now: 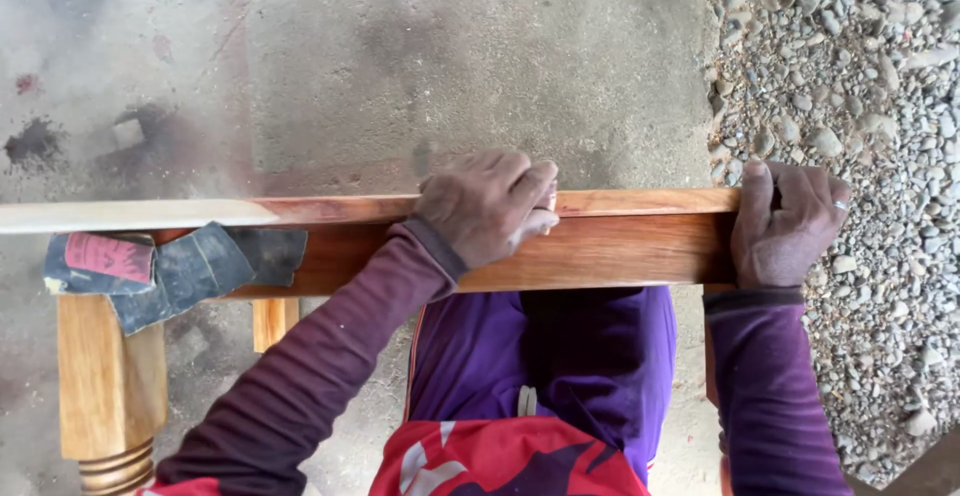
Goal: The person is sanding the wooden frame of a piece of furniture using different pieces of sandpaper.
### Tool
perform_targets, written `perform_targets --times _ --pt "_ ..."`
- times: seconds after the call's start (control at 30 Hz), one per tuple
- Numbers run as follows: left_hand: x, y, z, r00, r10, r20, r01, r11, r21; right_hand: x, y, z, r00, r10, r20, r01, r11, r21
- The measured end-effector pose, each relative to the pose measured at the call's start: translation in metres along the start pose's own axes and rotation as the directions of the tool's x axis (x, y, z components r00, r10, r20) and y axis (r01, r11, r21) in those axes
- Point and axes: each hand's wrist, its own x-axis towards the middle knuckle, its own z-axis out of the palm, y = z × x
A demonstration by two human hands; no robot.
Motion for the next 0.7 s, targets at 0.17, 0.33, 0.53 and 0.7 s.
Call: perform_targets --times 0.17,0.33,0.53,0.7 --pt "-0.031 -0.030 -0.039 0.994 -0.021 0.110 0.010 0.995 0.101 0.005 0.002 0.005 1.000 -0.021 0.022 0.018 0.995 0.101" --pt "-0.027 -0.035 -0.022 0.978 -0.113 0.178 0.107 0.993 0.043 0.006 0.002 0.006 1.000 0.031 0.000 -0.031 0.998 0.051" --pt "0.000 -0.018 0.002 0.994 -0.025 0.109 0.028 0.999 -0.026 -0.005 0.019 0.011 1.000 -0.009 0.011 0.009 1.000 0.016" --pt "-0.039 -0.047 -0.060 0.939 -0.173 0.299 0.159 0.985 0.073 -0.002 0.007 0.004 0.999 -0.030 0.027 0.030 1.000 0.007"
